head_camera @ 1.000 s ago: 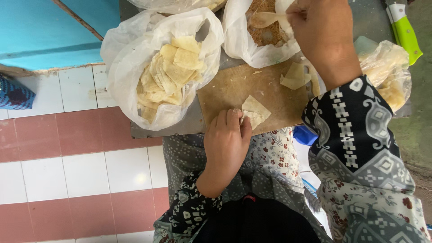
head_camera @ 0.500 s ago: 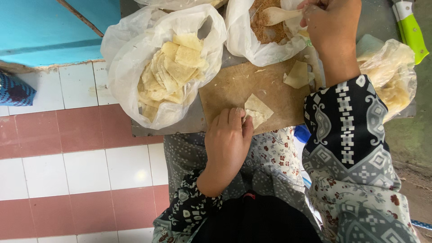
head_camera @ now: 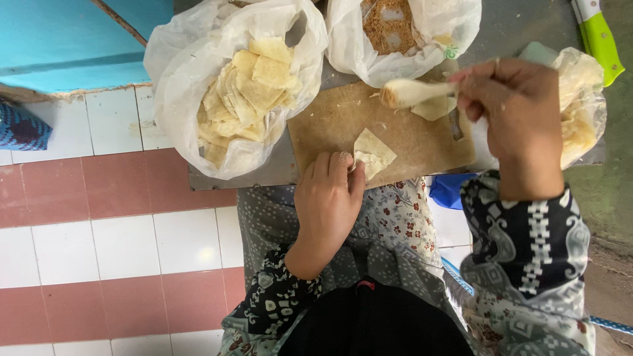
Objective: The person sits on the floor with a cutting board on their lap, kneads a piece of dough, cuts it into smaller pieces with a knife, and folds each piece over a scoop of brown filling taken from a plastic bag, placing the folded pieces into a growing pile.
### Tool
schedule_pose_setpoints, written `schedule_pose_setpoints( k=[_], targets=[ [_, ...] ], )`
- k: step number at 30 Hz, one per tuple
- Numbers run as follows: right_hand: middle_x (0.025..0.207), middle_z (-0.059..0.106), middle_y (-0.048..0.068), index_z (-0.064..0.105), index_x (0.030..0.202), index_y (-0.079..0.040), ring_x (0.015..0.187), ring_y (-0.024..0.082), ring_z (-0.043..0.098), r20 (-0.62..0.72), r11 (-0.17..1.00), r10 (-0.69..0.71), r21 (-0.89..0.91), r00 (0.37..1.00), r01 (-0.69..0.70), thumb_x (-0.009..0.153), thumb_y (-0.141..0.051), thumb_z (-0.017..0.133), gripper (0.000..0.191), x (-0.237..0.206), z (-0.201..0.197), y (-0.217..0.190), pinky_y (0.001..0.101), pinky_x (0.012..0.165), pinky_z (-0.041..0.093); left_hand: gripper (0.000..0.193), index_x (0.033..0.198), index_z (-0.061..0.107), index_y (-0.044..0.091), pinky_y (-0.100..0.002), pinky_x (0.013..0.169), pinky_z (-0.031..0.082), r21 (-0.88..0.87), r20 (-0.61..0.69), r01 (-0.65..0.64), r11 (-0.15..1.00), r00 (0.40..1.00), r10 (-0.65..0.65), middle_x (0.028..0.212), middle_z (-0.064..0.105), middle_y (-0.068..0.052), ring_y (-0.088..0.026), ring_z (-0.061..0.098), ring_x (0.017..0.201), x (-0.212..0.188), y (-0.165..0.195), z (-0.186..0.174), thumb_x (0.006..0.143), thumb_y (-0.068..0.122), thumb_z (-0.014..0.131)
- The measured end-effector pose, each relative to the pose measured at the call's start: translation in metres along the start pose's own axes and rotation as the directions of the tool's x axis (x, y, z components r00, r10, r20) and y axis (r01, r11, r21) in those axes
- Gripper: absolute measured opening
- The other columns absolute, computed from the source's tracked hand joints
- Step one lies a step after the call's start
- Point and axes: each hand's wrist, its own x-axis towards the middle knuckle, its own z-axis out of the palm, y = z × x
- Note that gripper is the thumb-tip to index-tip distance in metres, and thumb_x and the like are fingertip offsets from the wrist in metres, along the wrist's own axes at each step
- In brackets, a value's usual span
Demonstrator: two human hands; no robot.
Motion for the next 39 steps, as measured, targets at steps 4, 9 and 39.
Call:
schedule_pose_setpoints(
  k=[4,9,39],
  targets=[
    [0.082,0.067,0.008,0.073,0.103,0.007,0.067,0.009,0.057,0.012,0.996,0.058,-0.067,0.998,-0.057,0.101,0.004,0.063,0.011,-0.045,0.006,0.006,0.0213,0.060,0.043,0.016,0.093,0.062,0.007,-0.042,0.068,0.051,0.008,-0.018,-0.008,1.000,1.000,0.008,0.085,0.060,-0.009,-0.030,0.063,0.077,-0.002,-0.001,0.002,0.092,0.016,0.074],
    [0.083,0.070,0.008,0.074,0.108,0.007,0.071,0.006,0.059,-0.011,0.963,0.017,-0.268,1.000,-0.019,0.101,0.002,0.062,0.015,-0.080,0.020,0.003,0.0212,0.060,0.044,0.011,0.097,0.063,0.006,-0.041,0.069,0.052,-0.035,-0.008,0.022,0.999,1.000,-0.023,0.087,0.064,-0.009,-0.030,0.065,0.079,-0.003,-0.002,0.002,0.094,0.013,0.071],
    [0.122,0.065,0.023,0.061,0.138,-0.010,0.115,0.034,0.064,0.484,-0.230,-0.666,-0.858,0.568,0.460,0.082,-0.008,0.065,0.056,0.007,0.068,-0.009,0.0438,0.102,0.046,0.008,0.103,0.071,0.012,-0.038,0.067,0.053,-0.134,0.025,0.064,0.989,0.998,-0.061,0.094,0.068,-0.004,-0.027,0.068,0.082,-0.005,-0.003,-0.003,0.095,0.015,0.072]
  ],
)
